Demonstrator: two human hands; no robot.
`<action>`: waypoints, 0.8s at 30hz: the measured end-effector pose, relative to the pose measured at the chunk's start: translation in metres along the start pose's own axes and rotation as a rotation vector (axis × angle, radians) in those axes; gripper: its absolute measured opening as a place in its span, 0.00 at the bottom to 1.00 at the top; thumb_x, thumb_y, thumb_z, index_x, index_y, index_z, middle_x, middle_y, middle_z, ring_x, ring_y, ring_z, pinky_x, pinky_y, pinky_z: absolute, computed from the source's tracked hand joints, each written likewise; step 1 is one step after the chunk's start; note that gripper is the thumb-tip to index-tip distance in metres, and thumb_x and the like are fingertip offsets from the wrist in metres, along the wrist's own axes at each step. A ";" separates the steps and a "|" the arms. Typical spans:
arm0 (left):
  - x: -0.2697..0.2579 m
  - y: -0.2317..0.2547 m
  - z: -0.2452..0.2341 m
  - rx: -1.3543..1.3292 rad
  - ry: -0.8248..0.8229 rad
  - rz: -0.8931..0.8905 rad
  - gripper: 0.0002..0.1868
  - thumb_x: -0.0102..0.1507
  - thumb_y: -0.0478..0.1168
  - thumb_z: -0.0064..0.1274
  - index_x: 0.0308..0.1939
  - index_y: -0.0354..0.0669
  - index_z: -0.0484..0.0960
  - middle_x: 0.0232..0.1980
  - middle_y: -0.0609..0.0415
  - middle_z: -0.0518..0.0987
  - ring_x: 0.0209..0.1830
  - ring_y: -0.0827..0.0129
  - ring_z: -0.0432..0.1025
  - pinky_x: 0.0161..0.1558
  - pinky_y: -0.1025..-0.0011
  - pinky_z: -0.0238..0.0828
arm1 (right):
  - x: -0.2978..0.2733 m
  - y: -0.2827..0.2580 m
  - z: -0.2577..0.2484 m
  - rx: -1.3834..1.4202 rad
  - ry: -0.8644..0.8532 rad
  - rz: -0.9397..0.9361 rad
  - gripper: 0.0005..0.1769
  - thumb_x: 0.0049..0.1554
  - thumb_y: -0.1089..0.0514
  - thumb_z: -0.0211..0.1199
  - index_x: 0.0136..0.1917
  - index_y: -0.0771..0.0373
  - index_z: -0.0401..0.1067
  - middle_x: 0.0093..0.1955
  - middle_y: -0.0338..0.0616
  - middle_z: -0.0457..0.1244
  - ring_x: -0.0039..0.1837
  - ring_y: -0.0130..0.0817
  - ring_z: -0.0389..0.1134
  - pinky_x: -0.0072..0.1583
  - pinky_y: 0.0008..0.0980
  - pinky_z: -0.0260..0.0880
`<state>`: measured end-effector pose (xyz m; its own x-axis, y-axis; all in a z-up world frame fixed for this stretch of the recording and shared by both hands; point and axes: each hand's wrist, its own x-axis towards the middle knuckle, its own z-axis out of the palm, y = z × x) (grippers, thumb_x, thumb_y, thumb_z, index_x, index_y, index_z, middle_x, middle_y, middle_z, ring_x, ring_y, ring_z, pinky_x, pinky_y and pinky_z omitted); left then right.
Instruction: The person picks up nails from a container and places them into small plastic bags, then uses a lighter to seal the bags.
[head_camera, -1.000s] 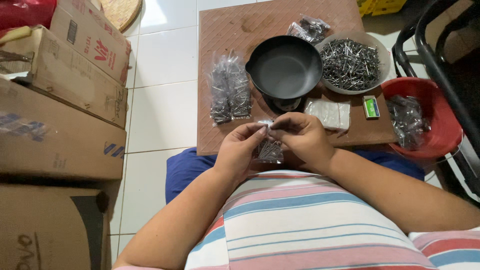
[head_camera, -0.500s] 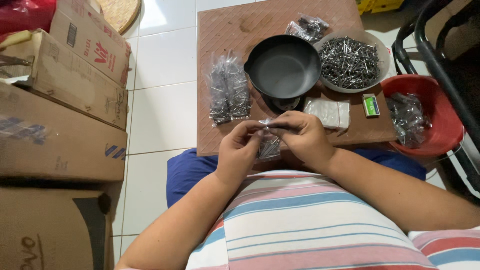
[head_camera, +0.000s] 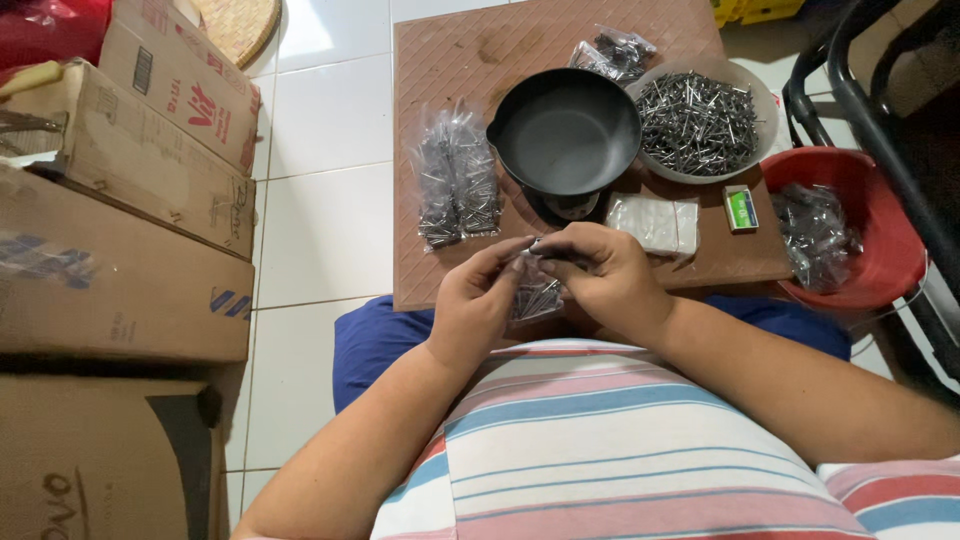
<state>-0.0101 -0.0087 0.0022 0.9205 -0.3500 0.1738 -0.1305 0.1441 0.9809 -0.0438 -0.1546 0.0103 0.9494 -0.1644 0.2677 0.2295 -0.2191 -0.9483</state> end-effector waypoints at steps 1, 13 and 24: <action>-0.002 0.003 0.001 0.000 0.000 0.000 0.13 0.56 0.27 0.43 0.43 0.37 0.78 0.28 0.51 0.76 0.33 0.78 0.64 0.36 0.75 0.68 | 0.000 -0.001 0.000 0.000 0.000 0.000 0.11 0.43 0.71 0.62 0.40 0.62 0.75 0.31 0.42 0.63 0.38 0.25 0.64 0.43 0.26 0.66; -0.005 0.001 0.001 -0.215 0.002 -0.200 0.11 0.57 0.31 0.43 0.41 0.34 0.78 0.32 0.50 0.79 0.35 0.73 0.74 0.36 0.80 0.71 | 0.000 0.010 -0.002 0.030 0.059 0.090 0.10 0.42 0.74 0.60 0.37 0.64 0.71 0.28 0.43 0.61 0.34 0.27 0.63 0.41 0.25 0.64; -0.001 -0.004 0.000 -0.175 0.002 -0.138 0.12 0.56 0.30 0.49 0.44 0.35 0.78 0.35 0.47 0.77 0.39 0.74 0.68 0.43 0.70 0.71 | 0.002 -0.010 0.000 -0.070 0.058 -0.038 0.11 0.41 0.73 0.61 0.36 0.60 0.74 0.29 0.42 0.63 0.35 0.28 0.64 0.40 0.23 0.63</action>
<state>-0.0108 -0.0090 -0.0018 0.9258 -0.3760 0.0386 0.0629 0.2538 0.9652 -0.0445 -0.1533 0.0199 0.9258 -0.2096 0.3145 0.2474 -0.2930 -0.9235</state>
